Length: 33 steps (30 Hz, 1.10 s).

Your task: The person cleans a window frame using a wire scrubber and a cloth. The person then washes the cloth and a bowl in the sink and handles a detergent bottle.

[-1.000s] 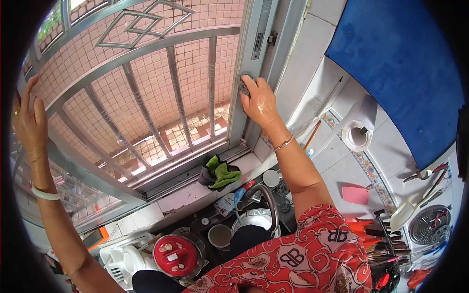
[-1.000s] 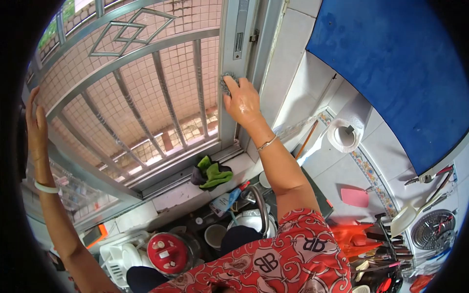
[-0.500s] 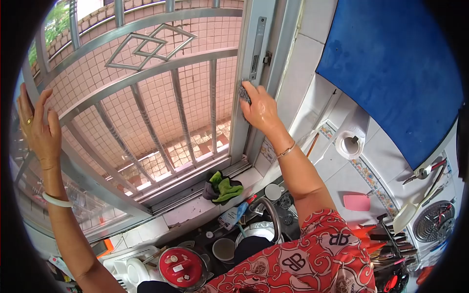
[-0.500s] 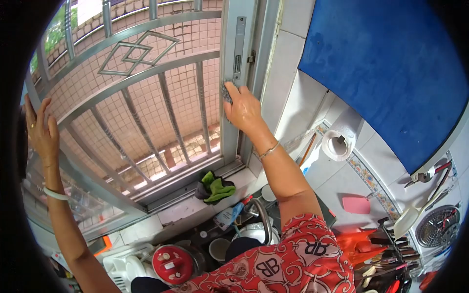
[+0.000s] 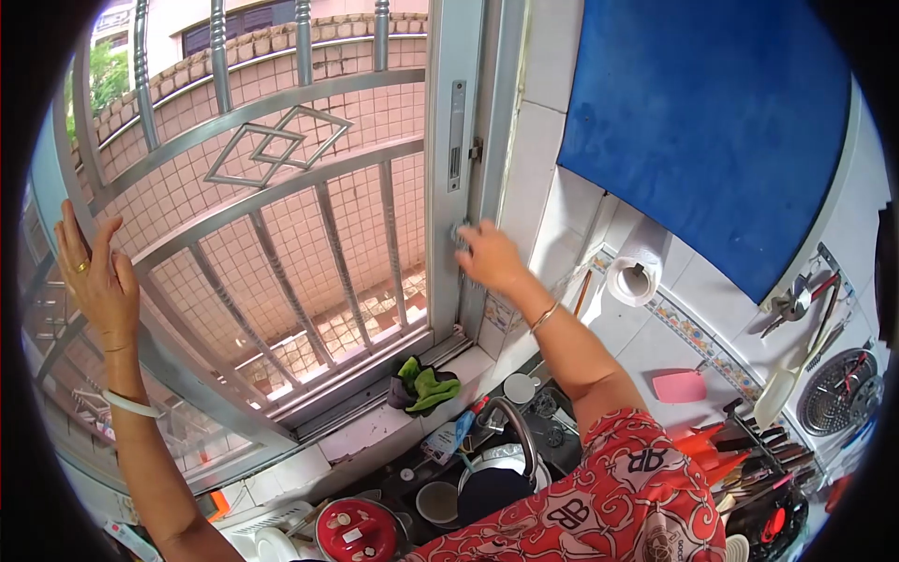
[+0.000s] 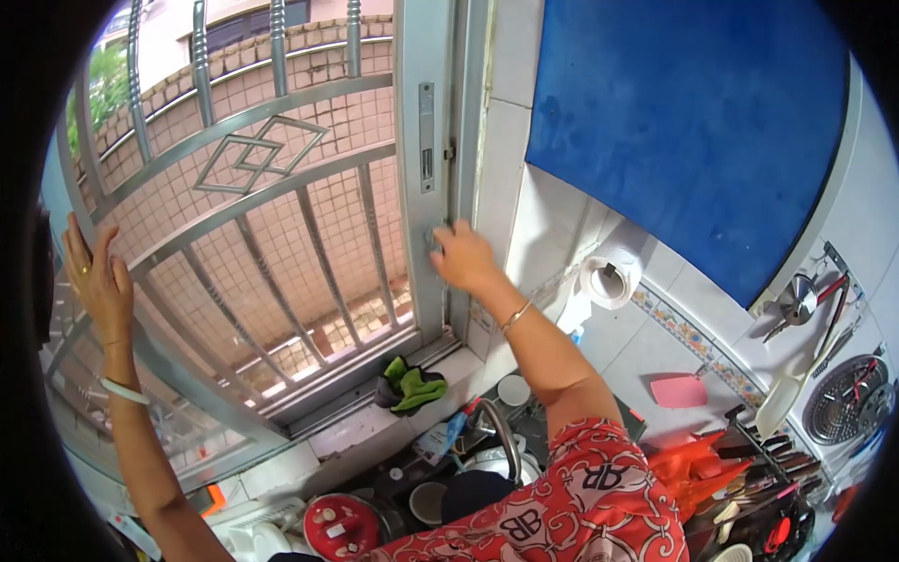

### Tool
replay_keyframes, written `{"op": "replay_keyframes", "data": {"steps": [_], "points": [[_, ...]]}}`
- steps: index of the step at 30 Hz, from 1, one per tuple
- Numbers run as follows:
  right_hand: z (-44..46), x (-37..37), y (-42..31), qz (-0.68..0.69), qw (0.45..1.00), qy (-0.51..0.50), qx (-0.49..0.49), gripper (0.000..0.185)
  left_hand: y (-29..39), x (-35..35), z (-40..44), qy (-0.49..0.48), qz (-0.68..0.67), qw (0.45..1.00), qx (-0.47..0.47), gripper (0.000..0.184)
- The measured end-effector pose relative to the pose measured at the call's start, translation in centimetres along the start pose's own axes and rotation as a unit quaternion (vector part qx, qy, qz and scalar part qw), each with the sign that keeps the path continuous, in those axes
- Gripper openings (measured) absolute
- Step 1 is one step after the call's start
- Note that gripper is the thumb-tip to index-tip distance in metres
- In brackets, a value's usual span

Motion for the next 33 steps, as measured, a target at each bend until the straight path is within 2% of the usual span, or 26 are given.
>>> {"op": "replay_keyframes", "data": {"steps": [1, 2, 4, 5, 6, 8, 11, 14, 18, 20, 21, 23, 26, 30, 33], "points": [[1.6, 3.4, -1.4, 0.002, 0.999, 0.029, 0.017, 0.033, 0.0, -0.1, 0.0, 0.002, -0.003, 1.000, 0.002, 0.041], [3.1, 6.2, -2.5, -0.023, 0.993, 0.099, 0.063, 0.028, 0.1, -0.2, 0.0, 0.006, 0.002, 1.000, 0.000, 0.041], [6.6, 12.4, -5.2, -0.138, 0.969, 0.161, 0.124, 0.022, -0.1, -0.2, 0.0, 0.007, 0.009, 1.000, -0.008, 0.040], [8.9, 14.6, -5.1, -0.183, 0.956, 0.178, 0.144, 0.026, -0.5, -0.6, -0.3, -0.018, 0.011, 1.000, 0.006, 0.041], [10.2, 17.1, -6.1, -0.247, 0.944, 0.180, 0.126, 0.020, -0.6, -1.0, -0.6, -0.023, 0.016, 1.000, 0.008, 0.040], [12.6, 20.1, -6.1, -0.430, 0.894, 0.117, 0.050, 0.043, -0.2, -1.4, -0.3, -0.022, 0.016, 1.000, 0.002, 0.038], [10.9, 18.0, -6.3, -0.515, 0.851, 0.016, 0.100, 0.028, 0.2, -1.6, 0.0, -0.021, 0.023, 0.999, -0.010, 0.036], [6.9, 11.2, -1.9, -0.465, 0.872, -0.007, 0.151, 0.015, 0.9, -1.0, -0.2, -0.017, 0.036, 0.999, -0.026, 0.033], [-2.5, -1.2, 2.2, -0.424, 0.877, -0.160, 0.159, 0.012, 1.6, 1.1, -0.2, -0.019, 0.062, 0.997, -0.047, 0.031], [-6.0, -5.4, 2.6, -0.396, 0.864, -0.257, 0.175, 0.015, 0.7, 0.0, -0.3, -0.046, 0.064, 0.997, -0.024, 0.029], [-5.7, -5.5, 2.0, -0.397, 0.870, -0.252, 0.148, 0.014, 0.3, -0.4, 0.0, -0.058, 0.066, 0.996, -0.004, 0.028], [-5.0, -5.5, 1.7, -0.395, 0.882, -0.244, 0.087, 0.013, 0.7, 0.7, -0.3, -0.022, 0.069, 0.996, -0.057, 0.027], [-2.7, -3.1, 0.7, -0.349, 0.915, -0.187, 0.080, 0.013, -0.2, -1.3, -0.7, 0.042, 0.045, 0.997, -0.039, 0.025], [-8.8, -9.8, 4.5, -0.361, 0.895, -0.233, 0.118, 0.017, 0.6, -0.4, -0.8, 0.012, 0.057, 0.997, -0.051, 0.023], [-8.9, -10.4, 2.2, -0.169, 0.980, -0.102, -0.032, 0.027, -0.8, -1.6, -0.6, -0.002, 0.075, 0.997, -0.032, 0.023]]}}
Point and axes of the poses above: each hand's wrist, its own z-axis towards the middle knuckle, its own x-axis out of the back of the hand, y = z × x, the point moved 2 cm from there along z, towards the middle knuckle, and after that the axes turned 6 degrees about z, right-handed, at the moved point
